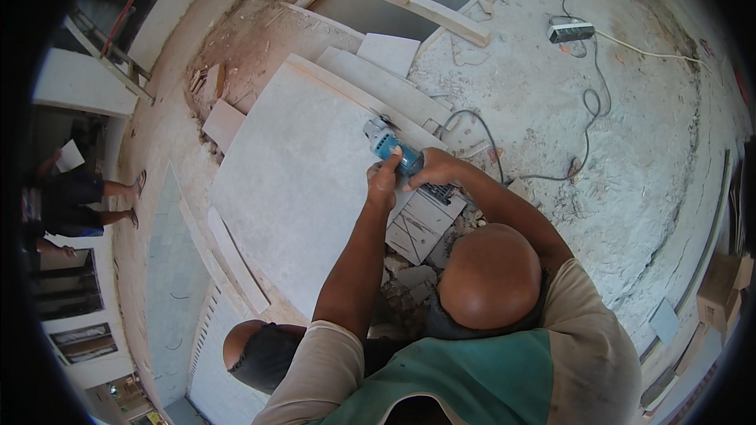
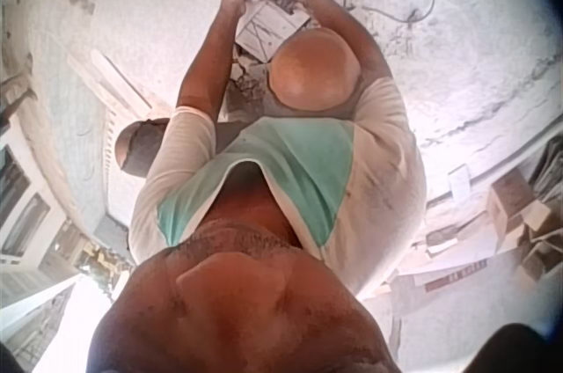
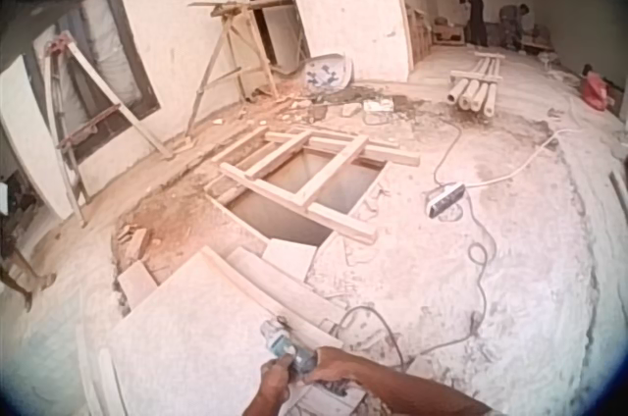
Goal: The person picks up a large tile, places it on the ground, and uses a hand-held power grinder to cut a straight line along the edge of the tile.
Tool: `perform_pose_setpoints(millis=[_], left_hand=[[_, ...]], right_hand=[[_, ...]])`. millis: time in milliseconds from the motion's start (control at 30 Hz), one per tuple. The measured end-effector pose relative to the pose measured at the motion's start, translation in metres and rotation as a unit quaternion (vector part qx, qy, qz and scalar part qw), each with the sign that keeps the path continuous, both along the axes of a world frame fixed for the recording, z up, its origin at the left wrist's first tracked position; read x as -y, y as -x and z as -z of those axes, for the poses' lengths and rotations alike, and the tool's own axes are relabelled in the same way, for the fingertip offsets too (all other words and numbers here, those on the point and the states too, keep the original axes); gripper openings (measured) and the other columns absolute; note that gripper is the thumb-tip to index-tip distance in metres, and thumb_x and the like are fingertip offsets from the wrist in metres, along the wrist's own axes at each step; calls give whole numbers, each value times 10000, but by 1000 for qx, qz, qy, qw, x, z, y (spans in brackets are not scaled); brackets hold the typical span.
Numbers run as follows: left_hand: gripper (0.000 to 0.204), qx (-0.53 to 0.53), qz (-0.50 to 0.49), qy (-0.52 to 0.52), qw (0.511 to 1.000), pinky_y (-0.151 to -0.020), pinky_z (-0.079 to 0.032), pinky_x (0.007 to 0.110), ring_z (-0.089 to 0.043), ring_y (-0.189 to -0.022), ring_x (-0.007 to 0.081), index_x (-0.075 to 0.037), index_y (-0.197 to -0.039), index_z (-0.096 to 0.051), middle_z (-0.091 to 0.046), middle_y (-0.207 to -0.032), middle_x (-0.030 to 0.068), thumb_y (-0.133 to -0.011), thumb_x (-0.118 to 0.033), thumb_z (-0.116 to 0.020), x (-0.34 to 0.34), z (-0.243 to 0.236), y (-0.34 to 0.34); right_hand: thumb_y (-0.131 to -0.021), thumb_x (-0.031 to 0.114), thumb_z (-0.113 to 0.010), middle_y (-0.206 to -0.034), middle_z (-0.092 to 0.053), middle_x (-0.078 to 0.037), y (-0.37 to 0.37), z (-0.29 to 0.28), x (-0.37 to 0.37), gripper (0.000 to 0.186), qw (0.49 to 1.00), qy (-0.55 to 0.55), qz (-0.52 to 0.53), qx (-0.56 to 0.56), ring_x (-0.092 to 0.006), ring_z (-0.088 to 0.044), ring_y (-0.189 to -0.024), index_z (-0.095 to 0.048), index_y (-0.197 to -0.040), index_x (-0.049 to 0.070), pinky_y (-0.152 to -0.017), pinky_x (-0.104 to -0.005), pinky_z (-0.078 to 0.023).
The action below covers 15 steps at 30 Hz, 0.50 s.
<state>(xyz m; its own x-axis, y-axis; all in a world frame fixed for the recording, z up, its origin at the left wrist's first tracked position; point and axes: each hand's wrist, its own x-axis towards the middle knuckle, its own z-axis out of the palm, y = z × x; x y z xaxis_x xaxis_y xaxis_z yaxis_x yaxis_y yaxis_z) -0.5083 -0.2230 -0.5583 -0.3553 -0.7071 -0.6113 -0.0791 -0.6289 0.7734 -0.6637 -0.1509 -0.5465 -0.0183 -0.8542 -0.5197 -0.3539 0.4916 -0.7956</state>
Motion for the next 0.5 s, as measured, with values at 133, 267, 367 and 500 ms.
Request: perform_pose_setpoints(millis=[133,267,367,500], left_hand=[[669,-12,-5,1,1000,-825,-474,315,-586,-904,222,174,-1103,-452,-598,-1003,171,-787,-334,-751,-3,-2,3],[665,-12,3,7,1000,-818,-472,313,-585,-894,218,173,-1096,-462,-598,-1005,169,-789,-342,-748,-4,-4,0],[661,-1,6,4,1000,-817,-472,314,-584,-896,218,172,-1092,-467,-598,-1006,168,-790,-345,-747,-6,-6,2],[665,-2,8,1,1000,-824,-472,319,-583,-907,222,174,-1098,-462,-595,-1011,171,-791,-343,-747,-7,-5,2]], right_hand=[[-497,419,-833,-944,-639,-262,1,2,-2,787,1000,2,-4,11,-306,-646,-875,-594,-965,-166,-772,-340,-495],[-503,416,-831,-928,-644,-252,1,-3,-3,754,1000,-4,-9,5,-299,-649,-853,-608,-940,-156,-758,-337,-496],[-508,412,-830,-921,-647,-244,1,-3,-5,732,1000,0,-8,2,-293,-650,-839,-616,-931,-147,-748,-337,-497],[-514,401,-830,-913,-649,-238,2,0,-6,711,1000,0,-6,11,-291,-650,-831,-621,-928,-138,-744,-338,-497]])
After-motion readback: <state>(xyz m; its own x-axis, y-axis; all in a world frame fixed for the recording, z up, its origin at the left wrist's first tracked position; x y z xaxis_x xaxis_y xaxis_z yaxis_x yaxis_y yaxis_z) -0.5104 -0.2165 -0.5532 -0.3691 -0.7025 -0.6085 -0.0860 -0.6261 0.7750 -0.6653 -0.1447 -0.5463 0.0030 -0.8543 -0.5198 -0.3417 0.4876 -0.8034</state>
